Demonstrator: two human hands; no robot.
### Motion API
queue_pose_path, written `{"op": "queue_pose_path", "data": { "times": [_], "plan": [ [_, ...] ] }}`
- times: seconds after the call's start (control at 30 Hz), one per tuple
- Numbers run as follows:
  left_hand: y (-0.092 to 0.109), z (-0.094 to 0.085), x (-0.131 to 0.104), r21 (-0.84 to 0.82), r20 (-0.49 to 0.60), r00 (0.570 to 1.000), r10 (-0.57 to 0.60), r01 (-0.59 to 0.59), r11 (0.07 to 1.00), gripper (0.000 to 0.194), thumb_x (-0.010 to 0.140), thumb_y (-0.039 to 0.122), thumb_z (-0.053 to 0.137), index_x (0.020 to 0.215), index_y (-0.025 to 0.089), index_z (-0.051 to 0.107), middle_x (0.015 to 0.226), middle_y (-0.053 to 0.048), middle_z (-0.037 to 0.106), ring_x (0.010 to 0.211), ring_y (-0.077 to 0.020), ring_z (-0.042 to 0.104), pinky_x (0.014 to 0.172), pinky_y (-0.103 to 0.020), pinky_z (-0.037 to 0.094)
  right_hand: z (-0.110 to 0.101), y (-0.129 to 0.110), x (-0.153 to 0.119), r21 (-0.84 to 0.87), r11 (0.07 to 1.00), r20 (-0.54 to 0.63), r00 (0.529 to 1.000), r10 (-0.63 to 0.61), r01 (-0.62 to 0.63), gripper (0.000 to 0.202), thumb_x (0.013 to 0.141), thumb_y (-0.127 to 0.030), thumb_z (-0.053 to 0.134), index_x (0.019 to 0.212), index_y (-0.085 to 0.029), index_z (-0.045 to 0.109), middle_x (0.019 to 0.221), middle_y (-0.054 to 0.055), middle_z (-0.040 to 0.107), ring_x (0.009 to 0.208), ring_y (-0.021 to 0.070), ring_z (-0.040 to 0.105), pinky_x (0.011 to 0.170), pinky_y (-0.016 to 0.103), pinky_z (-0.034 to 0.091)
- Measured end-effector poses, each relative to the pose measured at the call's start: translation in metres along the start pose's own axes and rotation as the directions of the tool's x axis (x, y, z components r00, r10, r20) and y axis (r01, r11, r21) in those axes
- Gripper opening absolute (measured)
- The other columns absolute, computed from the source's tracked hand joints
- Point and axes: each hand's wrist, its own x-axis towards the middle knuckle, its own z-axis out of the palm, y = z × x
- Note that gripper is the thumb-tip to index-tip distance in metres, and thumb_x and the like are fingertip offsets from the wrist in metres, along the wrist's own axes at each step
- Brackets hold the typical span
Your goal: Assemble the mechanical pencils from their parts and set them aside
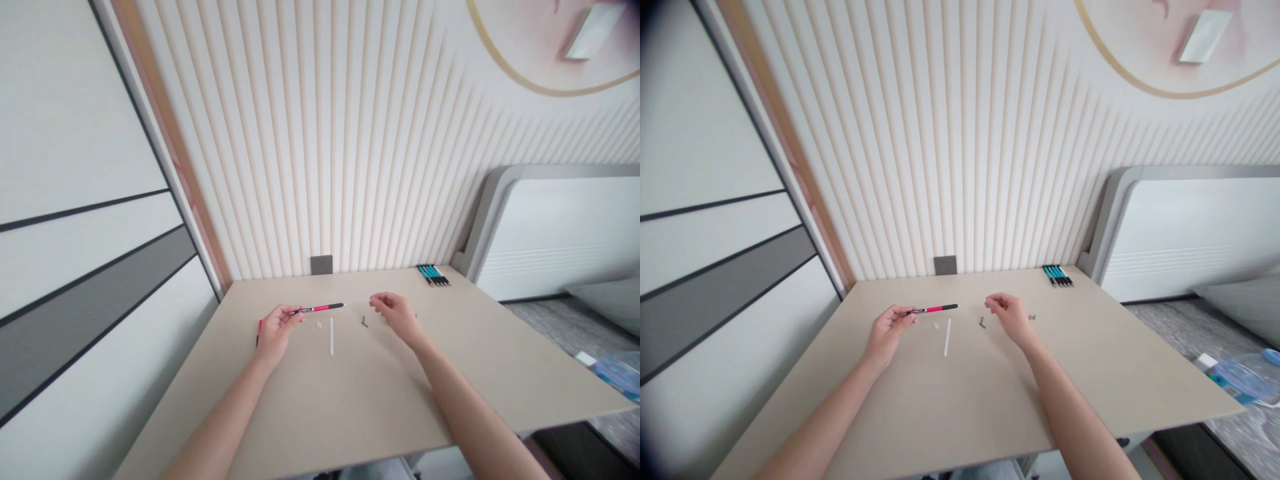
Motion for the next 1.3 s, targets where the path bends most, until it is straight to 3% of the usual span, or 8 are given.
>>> {"op": "queue_pose_path", "data": {
  "times": [0.13, 0.47, 0.6, 0.77, 1.0, 1.07, 1.2, 1.3],
  "plan": [
    [0.004, 0.001, -0.002, 0.000, 0.016, 1.000, -0.009, 0.009, 1.000, 0.030, 0.070, 0.039, 0.075, 0.085, 0.016, 0.064, 0.088, -0.007, 0.073, 0.076, -0.0180, 0.067, 0.080, -0.034, 0.052, 0.030, -0.008, -0.010, 0.265, 0.964, 0.130, 0.991, -0.012, -0.023, 0.045, 0.074, -0.054, 0.066, 0.096, -0.015, 0.068, 0.081, 0.006, 0.068, 0.069, 0.0157, 0.057, 0.062, 0.028, 0.044],
    [0.006, 0.003, -0.005, -0.030, 0.073, 0.996, -0.043, 0.045, 0.999, 0.025, 0.070, 0.033, 0.077, 0.083, 0.015, 0.065, 0.093, -0.008, 0.073, 0.078, -0.0166, 0.066, 0.079, -0.031, 0.051, 0.039, -0.025, -0.021, 0.332, 0.942, 0.147, 0.989, -0.007, -0.042, 0.041, 0.072, -0.052, 0.069, 0.090, -0.015, 0.069, 0.072, 0.003, 0.065, 0.069, 0.0157, 0.058, 0.067, 0.030, 0.045],
    [0.004, 0.002, -0.005, 0.039, 0.096, 0.995, -0.011, 0.008, 0.999, 0.025, 0.071, 0.036, 0.075, 0.084, 0.016, 0.066, 0.093, -0.009, 0.073, 0.082, -0.0193, 0.066, 0.079, -0.032, 0.051, 0.042, -0.026, -0.024, 0.324, 0.945, 0.153, 0.988, -0.007, -0.044, 0.040, 0.070, -0.052, 0.071, 0.088, -0.017, 0.070, 0.077, 0.004, 0.068, 0.073, 0.0165, 0.059, 0.071, 0.031, 0.047],
    [0.004, 0.000, -0.008, 0.318, 0.166, 0.978, 0.123, -0.171, 0.933, 0.016, 0.076, 0.035, 0.070, 0.084, 0.021, 0.069, 0.085, -0.004, 0.073, 0.078, -0.0189, 0.064, 0.076, -0.030, 0.050, 0.042, -0.023, -0.024, 0.299, 0.954, 0.150, 0.989, -0.014, -0.031, 0.041, 0.072, -0.052, 0.069, 0.092, -0.017, 0.070, 0.081, 0.005, 0.069, 0.074, 0.0171, 0.059, 0.070, 0.030, 0.046],
    [0.007, -0.001, -0.008, 0.409, 0.221, 0.949, 0.226, -0.301, 0.861, 0.008, 0.078, 0.031, 0.068, 0.083, 0.025, 0.070, 0.082, -0.002, 0.072, 0.073, -0.0187, 0.063, 0.073, -0.028, 0.048, 0.046, -0.012, -0.024, -0.038, 0.999, 0.205, 0.978, 0.032, -0.024, 0.054, 0.087, -0.059, 0.045, 0.061, -0.015, 0.064, 0.055, 0.002, 0.057, 0.052, 0.0132, 0.049, 0.053, 0.026, 0.037],
    [0.006, -0.001, -0.008, 0.409, 0.209, 0.952, 0.224, -0.294, 0.864, 0.008, 0.079, 0.031, 0.068, 0.084, 0.025, 0.070, 0.082, -0.002, 0.072, 0.072, -0.0183, 0.063, 0.072, -0.027, 0.048, 0.047, -0.011, -0.025, -0.069, 0.998, 0.227, 0.974, 0.015, 0.001, 0.053, 0.089, -0.058, 0.042, 0.069, -0.015, 0.067, 0.057, 0.002, 0.059, 0.053, 0.0137, 0.050, 0.053, 0.026, 0.037],
    [0.004, -0.003, -0.007, 0.416, 0.194, 0.957, 0.214, -0.278, 0.866, 0.008, 0.080, 0.031, 0.067, 0.084, 0.024, 0.069, 0.081, -0.001, 0.071, 0.071, -0.0178, 0.062, 0.071, -0.027, 0.047, 0.045, -0.015, -0.027, 0.010, 0.996, 0.227, 0.970, -0.085, 0.085, 0.039, 0.085, -0.050, 0.055, 0.102, -0.017, 0.067, 0.074, 0.002, 0.065, 0.067, 0.0159, 0.056, 0.062, 0.026, 0.043],
    [0.001, -0.004, -0.007, 0.432, 0.208, 0.953, 0.222, -0.293, 0.853, 0.008, 0.082, 0.031, 0.066, 0.085, 0.024, 0.068, 0.082, -0.001, 0.071, 0.072, -0.0174, 0.062, 0.071, -0.027, 0.047, 0.042, -0.019, -0.028, -0.007, 0.996, 0.220, 0.972, -0.087, 0.090, 0.035, 0.082, -0.049, 0.059, 0.095, -0.017, 0.068, 0.072, 0.002, 0.065, 0.067, 0.0162, 0.056, 0.063, 0.027, 0.043]
  ]
}}
